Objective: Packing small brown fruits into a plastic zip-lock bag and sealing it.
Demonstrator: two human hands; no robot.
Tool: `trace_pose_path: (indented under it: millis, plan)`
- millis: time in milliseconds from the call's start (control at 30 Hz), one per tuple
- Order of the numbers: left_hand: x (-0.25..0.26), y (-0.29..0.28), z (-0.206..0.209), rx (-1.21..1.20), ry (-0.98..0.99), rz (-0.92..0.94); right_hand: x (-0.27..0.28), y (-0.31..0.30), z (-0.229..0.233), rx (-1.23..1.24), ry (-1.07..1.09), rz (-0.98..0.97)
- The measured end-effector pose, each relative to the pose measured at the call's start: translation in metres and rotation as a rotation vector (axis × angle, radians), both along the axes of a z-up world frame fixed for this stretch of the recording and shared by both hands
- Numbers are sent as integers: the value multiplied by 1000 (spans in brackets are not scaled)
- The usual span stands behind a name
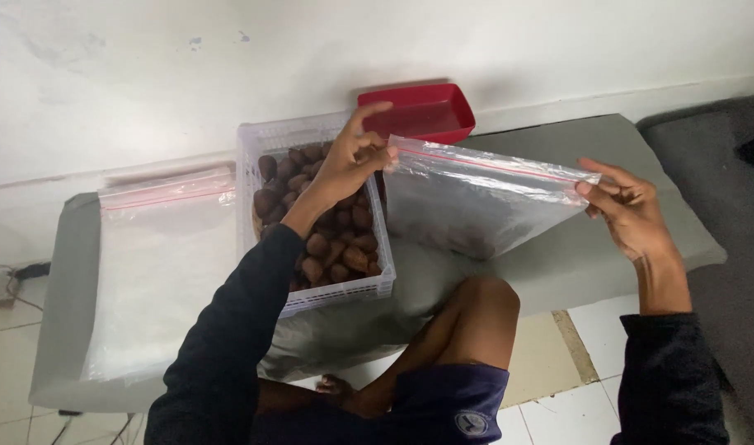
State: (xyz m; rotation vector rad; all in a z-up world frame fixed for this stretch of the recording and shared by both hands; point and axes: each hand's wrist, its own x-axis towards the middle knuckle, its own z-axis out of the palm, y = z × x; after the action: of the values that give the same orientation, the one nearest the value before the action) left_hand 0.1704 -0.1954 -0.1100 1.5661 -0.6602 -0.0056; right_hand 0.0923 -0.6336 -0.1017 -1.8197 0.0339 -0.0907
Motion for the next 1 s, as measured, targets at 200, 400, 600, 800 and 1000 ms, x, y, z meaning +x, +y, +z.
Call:
trace_pose_path:
  millis: [200,400,600,800,1000]
  plan:
    - [0,2,-5,30,-196,-47,-5,-1,-6,-24,-75,20]
    - [0,4,4,82,-153,-55,-16,16,14,-125,-59,-10]
    - [-3,5,9,105,-40,-51,-22,23,34,-268,87,50]
    - [12,9,-7,319,-211,33,-19,17,16,-302,-2,164]
    - [14,11,-1,311,-324,14,-21,21,14,-384,-170,115]
